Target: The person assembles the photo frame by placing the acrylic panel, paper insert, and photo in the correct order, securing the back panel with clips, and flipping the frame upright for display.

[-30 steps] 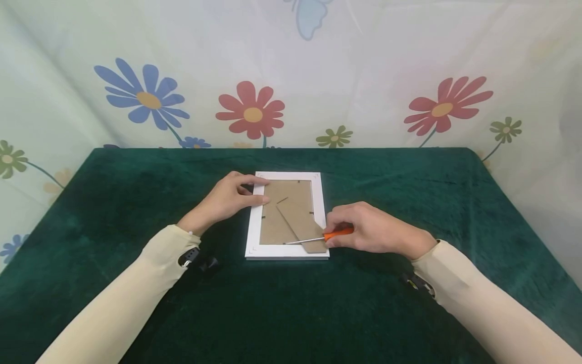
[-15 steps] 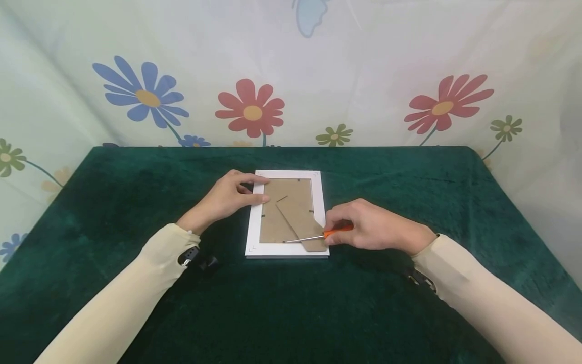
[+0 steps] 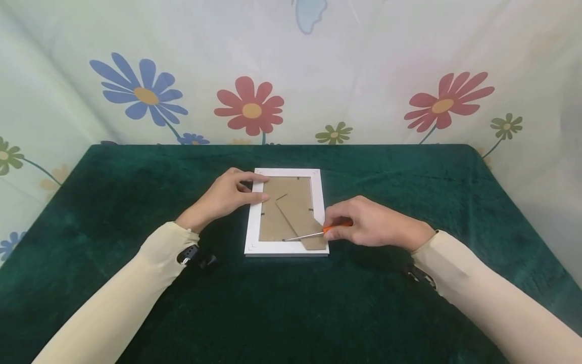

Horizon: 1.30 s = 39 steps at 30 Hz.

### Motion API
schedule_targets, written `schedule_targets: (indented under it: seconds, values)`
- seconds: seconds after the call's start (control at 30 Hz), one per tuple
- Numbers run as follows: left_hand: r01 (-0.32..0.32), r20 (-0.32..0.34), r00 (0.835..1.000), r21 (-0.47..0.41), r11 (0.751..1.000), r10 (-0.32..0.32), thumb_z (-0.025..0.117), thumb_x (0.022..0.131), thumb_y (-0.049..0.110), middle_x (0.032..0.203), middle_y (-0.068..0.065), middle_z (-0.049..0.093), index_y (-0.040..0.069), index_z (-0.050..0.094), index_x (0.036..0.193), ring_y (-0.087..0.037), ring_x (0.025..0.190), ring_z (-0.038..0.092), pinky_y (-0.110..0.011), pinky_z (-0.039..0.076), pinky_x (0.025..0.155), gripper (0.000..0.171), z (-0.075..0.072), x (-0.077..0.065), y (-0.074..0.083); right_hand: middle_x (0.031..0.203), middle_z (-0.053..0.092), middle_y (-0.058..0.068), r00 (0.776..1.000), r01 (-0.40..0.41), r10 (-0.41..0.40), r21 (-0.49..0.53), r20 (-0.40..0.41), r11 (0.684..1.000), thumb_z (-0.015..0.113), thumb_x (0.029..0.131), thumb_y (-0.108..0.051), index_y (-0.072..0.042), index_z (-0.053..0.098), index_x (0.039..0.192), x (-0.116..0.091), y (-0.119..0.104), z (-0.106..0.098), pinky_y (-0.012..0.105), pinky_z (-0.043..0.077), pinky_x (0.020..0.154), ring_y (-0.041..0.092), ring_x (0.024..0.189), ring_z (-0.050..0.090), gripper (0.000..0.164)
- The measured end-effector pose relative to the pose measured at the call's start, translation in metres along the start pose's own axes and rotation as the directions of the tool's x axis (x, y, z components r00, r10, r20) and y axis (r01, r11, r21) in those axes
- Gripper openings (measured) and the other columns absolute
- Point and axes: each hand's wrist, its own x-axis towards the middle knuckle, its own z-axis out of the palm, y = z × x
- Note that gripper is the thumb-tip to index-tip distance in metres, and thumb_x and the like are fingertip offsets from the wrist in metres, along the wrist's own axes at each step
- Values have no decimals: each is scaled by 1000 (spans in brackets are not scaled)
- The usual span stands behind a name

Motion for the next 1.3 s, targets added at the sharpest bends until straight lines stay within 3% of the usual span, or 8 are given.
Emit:
schedule_targets:
  seconds: [0.27,0.6,1.3]
  values:
    - [-8,8,1000,-3,1000,8,84,94,32,129,-13,52,18,69,144,-28,101,63,-41,58,85,54,1,-1,2,101,65,-15,994,76,-79,-48,-72,996,80,98,-18,-22,70,107,-8,5,12,30,56,79,7,88,62,14]
    - [-14,5,1000,-3,1000,14,84,93,31,130,-14,52,18,70,143,-28,101,63,-41,58,84,53,0,0,3,101,63,-18,985,82,-93,-79,-144,993,83,95,-15,-25,71,105,-10,6,14,31,55,78,4,88,61,19]
    - [-8,12,1000,0,1000,8,85,93,30,127,-14,52,17,70,143,-28,99,64,-39,58,81,54,-3,-1,2,95,61,-17,990,80,-85,-45,-112,996,80,97,-16,-23,68,103,-4,5,13,30,52,73,5,81,59,15]
